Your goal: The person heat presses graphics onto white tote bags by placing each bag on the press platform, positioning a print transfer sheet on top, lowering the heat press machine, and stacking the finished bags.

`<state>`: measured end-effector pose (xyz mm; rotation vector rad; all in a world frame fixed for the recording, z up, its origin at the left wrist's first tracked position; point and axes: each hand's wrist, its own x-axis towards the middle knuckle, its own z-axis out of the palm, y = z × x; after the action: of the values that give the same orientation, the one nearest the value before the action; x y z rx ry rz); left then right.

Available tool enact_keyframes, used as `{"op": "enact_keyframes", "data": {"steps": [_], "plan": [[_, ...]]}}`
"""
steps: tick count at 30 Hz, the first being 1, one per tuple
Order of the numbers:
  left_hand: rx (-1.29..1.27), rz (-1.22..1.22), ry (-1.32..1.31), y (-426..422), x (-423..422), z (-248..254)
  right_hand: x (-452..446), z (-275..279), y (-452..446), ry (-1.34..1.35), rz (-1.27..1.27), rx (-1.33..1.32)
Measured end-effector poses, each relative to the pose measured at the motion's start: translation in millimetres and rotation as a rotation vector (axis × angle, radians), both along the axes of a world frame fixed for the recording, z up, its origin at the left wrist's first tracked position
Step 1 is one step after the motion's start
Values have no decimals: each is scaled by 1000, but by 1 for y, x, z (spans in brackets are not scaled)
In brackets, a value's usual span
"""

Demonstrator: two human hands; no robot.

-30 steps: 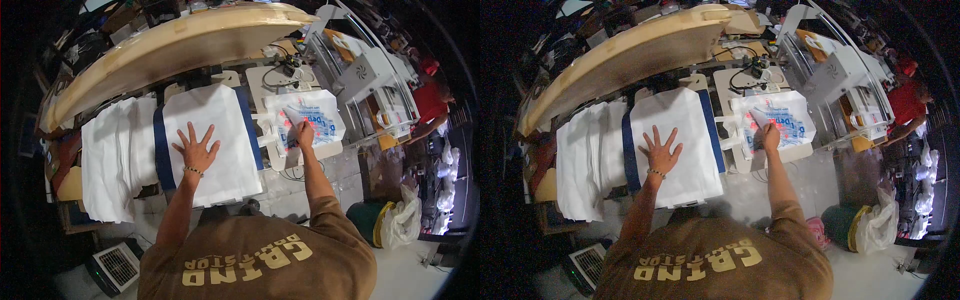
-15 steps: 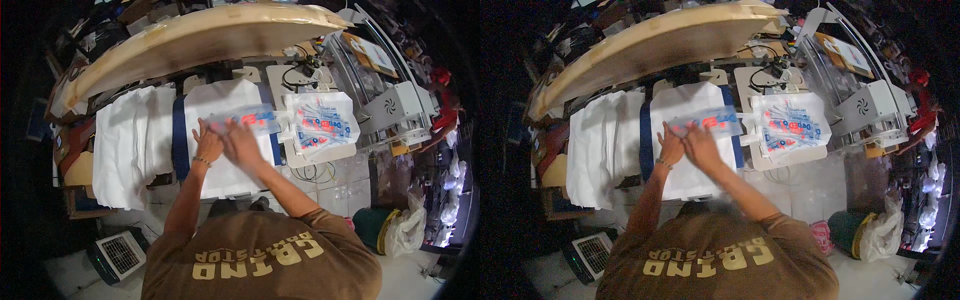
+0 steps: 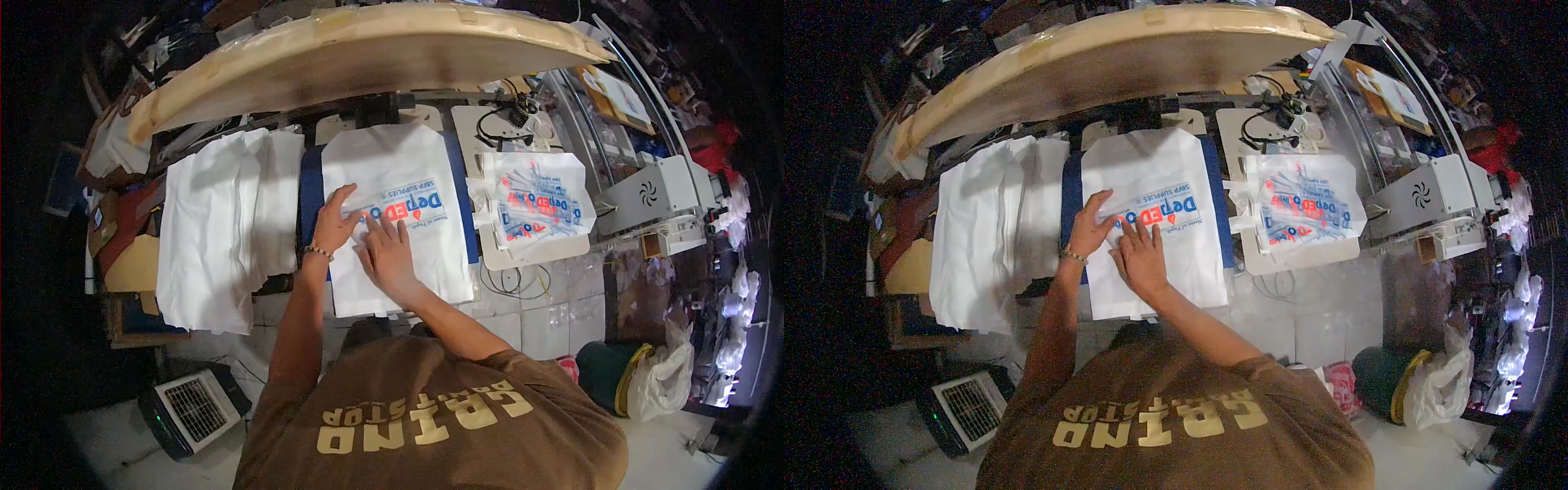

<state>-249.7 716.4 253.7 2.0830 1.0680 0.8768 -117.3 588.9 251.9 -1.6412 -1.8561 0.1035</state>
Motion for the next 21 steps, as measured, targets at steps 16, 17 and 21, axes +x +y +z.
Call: {"op": "enact_keyframes", "data": {"steps": [16, 17, 21], "plan": [[209, 18, 269, -10, -10, 19, 51, 5, -13, -183, -158, -38], [210, 12, 269, -12, -11, 17, 51, 6, -13, -182, -164, -39], [147, 18, 216, -16, -19, 3, 52, 5, -15, -220, -172, -63]]}}
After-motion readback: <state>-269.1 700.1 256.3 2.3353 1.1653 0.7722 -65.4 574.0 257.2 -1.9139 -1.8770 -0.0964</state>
